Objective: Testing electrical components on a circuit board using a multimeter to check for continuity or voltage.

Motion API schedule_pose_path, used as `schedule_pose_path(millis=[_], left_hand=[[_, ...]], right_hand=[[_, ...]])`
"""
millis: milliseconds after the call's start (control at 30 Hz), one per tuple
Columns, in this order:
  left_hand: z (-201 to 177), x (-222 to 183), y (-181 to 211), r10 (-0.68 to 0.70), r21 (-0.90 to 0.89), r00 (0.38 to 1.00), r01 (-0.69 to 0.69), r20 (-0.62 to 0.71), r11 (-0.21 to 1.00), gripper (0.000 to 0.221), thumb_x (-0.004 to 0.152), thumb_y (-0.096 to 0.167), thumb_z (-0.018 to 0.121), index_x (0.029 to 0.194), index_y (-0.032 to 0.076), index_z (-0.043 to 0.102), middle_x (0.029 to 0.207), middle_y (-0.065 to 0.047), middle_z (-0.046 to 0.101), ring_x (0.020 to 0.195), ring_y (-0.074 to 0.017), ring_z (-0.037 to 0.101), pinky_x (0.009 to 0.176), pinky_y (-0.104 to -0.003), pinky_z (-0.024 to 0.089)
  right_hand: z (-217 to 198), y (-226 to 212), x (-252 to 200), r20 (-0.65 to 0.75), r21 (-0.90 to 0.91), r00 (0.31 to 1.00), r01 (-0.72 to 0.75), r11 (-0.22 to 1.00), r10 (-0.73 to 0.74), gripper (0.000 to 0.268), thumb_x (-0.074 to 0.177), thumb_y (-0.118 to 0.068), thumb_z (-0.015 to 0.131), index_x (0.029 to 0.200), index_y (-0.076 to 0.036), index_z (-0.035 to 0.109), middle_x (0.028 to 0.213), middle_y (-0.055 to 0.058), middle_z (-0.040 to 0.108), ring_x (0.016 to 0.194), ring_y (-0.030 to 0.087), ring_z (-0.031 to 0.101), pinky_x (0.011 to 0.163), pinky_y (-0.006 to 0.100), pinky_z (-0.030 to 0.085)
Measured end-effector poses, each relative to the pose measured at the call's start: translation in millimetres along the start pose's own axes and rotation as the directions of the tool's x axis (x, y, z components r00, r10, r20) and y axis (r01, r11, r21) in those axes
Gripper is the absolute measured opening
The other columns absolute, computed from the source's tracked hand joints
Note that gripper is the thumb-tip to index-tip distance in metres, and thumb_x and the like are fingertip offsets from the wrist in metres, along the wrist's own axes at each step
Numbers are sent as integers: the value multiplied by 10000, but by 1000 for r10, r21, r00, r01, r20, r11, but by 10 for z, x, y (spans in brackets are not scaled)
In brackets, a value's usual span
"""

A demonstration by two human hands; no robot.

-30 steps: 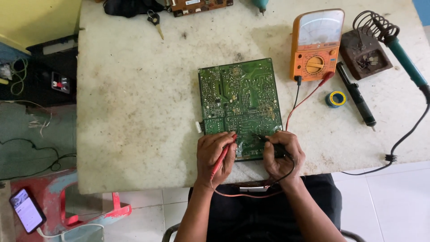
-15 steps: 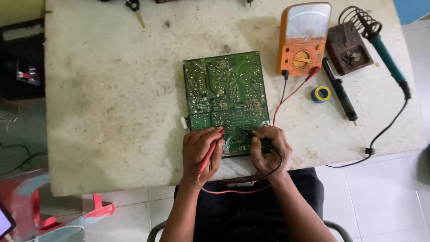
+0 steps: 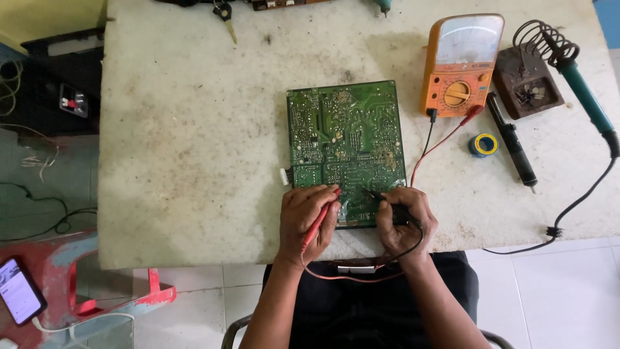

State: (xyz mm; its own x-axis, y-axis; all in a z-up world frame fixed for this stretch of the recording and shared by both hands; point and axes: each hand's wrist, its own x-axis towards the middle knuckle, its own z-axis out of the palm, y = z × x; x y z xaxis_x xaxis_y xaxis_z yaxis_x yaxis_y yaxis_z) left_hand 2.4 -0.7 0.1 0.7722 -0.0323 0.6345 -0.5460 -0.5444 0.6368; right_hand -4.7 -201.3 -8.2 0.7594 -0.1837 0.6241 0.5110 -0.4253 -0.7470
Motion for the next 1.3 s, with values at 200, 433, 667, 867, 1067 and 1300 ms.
schedule_pose_path(millis=[200,433,667,867,1067,1300], left_hand=[[-15,25,24,19,-9,1000,-19,-11,1000,112,949,215,714,1008,121,736,1073,-4,789,1013,-176,724,941,-336,482],[-2,53,61,21,-14,999,-22,-35,1000,111,944,206,718,1004,117,745,1062,-10,792,1000,-178,726,930,-341,492],[-33,23,24,17,-17,999,-17,-33,1000,118,942,219,719,1028,140,733,1066,11,789,1015,-165,725,955,-335,480],[-20,40,25,21,-10,1000,-21,-10,1000,122,956,230,705,1035,140,728,1075,7,789,1020,-167,724,950,-337,480],[-13,16,1,7,-7,1000,-7,-9,1000,124,960,233,706,1045,145,722,1098,9,787,1035,-163,724,960,-334,473],[-4,53,44,-28,10,999,28,-28,1000,128,958,226,716,1054,141,723,1104,7,785,1036,-169,724,958,-321,478]], right_hand=[[6,-17,-2,-2,-6,1000,-11,1000,11,90,904,-118,774,916,-53,713,854,120,719,809,280,742,732,327,591],[-23,-23,-13,9,-13,1000,-8,1000,8,94,909,-100,769,919,-45,693,865,139,711,815,302,748,730,356,599],[-16,41,-55,30,-65,999,-28,997,30,135,877,-119,818,945,-60,717,882,131,717,796,288,728,726,349,576],[-5,-38,-6,-3,-35,999,-47,998,47,118,879,-122,820,940,-68,735,879,117,726,791,269,730,713,337,578],[15,-40,-10,-12,-63,999,-37,997,37,119,896,-97,817,965,-58,729,884,132,730,797,291,738,706,342,581],[22,-105,32,11,-81,1000,-25,996,26,124,891,-69,832,961,-53,731,919,127,734,847,293,746,768,347,591]])
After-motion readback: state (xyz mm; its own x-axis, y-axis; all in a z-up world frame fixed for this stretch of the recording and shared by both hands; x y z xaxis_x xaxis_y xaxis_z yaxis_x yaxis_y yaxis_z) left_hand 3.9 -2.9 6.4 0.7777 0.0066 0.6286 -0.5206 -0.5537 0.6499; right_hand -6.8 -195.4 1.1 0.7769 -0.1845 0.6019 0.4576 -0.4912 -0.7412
